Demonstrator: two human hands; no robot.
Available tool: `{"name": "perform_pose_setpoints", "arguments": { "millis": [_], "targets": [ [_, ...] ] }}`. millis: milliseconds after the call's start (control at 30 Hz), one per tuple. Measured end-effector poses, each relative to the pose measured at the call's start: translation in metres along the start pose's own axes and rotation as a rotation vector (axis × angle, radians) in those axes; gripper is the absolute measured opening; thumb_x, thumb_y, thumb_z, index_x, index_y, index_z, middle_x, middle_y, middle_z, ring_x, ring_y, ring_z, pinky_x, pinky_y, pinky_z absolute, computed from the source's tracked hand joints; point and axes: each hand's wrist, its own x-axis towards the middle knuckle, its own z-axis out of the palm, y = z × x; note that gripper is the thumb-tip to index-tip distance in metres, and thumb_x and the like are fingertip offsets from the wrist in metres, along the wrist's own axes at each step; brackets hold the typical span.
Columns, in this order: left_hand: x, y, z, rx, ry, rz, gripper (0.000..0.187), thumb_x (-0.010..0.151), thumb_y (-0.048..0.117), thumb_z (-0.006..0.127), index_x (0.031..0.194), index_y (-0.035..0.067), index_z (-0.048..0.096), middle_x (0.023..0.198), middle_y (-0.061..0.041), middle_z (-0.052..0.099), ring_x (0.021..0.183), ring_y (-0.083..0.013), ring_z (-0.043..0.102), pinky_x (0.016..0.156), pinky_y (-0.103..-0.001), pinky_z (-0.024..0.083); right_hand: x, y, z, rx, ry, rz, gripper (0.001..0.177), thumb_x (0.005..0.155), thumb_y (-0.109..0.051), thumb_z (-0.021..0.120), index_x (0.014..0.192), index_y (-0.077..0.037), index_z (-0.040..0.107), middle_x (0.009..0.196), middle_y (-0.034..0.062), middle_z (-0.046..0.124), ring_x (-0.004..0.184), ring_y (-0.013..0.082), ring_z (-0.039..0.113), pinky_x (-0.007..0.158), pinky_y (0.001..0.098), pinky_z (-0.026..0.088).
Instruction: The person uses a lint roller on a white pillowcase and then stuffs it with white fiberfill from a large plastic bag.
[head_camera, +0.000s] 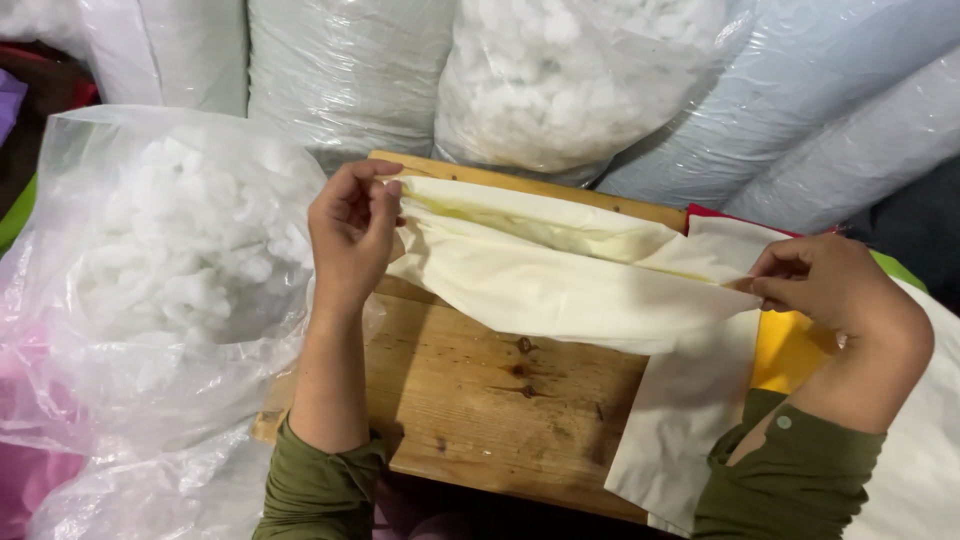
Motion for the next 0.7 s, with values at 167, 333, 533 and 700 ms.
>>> {"name": "perform_pose_setpoints", "arguments": {
  "millis": [167,333,533,700],
  "targets": [
    [-0.007,0.003,0.005,0.324,-0.271,-0.024,0.023,0.095,0.002,0.056,0.1,0.01,0.077,0.059,0.007,0.048,0.053,-0.0034,0.038,0.051,-0.022,0.031,-0.018,-0.031,0.004,-0.118,0.041,0.004,0.016,0.078,-0.022,0.091,0.079,-0.007,0.085,0.076,0.0011,0.083,0.068,0.0127,0.063,0.066,0.0279,0.042],
    [-0.009,-0.008,0.017,0.575,-0.085,0.274,0.022,0.087,0.001,0.058,0.1,0.009,0.075,0.063,0.001,0.055,0.054,-0.0129,0.049,0.059,-0.028,0.043,-0.016,-0.077,0.047,0.062,0.061,-0.576,0.007,0.084,-0.014,0.08,0.088,-0.009,0.079,0.088,0.0026,0.08,0.079,0.0108,0.075,0.079,0.0248,0.061],
    [-0.033,-0.035,0.071,0.746,-0.517,0.57,0.025,0.091,0.026,0.065,0.105,0.009,0.076,0.086,-0.01,0.066,0.093,-0.0303,0.064,0.073,-0.039,0.054,0.017,-0.105,0.114,-0.441,-0.294,-0.443,0.059,0.073,-0.038,0.082,0.13,-0.032,0.067,0.129,0.0045,0.068,0.126,0.0318,0.064,0.099,0.0567,0.055],
    [-0.03,-0.053,0.062,1.159,-0.837,0.151,0.048,0.081,0.04,0.078,0.122,0.018,0.07,0.116,-0.006,0.072,0.113,-0.031,0.068,0.091,-0.048,0.055,0.026,-0.088,0.105,-0.278,-0.229,-0.441,0.066,0.069,-0.029,0.089,0.132,-0.027,0.068,0.127,0.0102,0.071,0.12,0.0309,0.069,0.096,0.0483,0.058]
  ]
}}
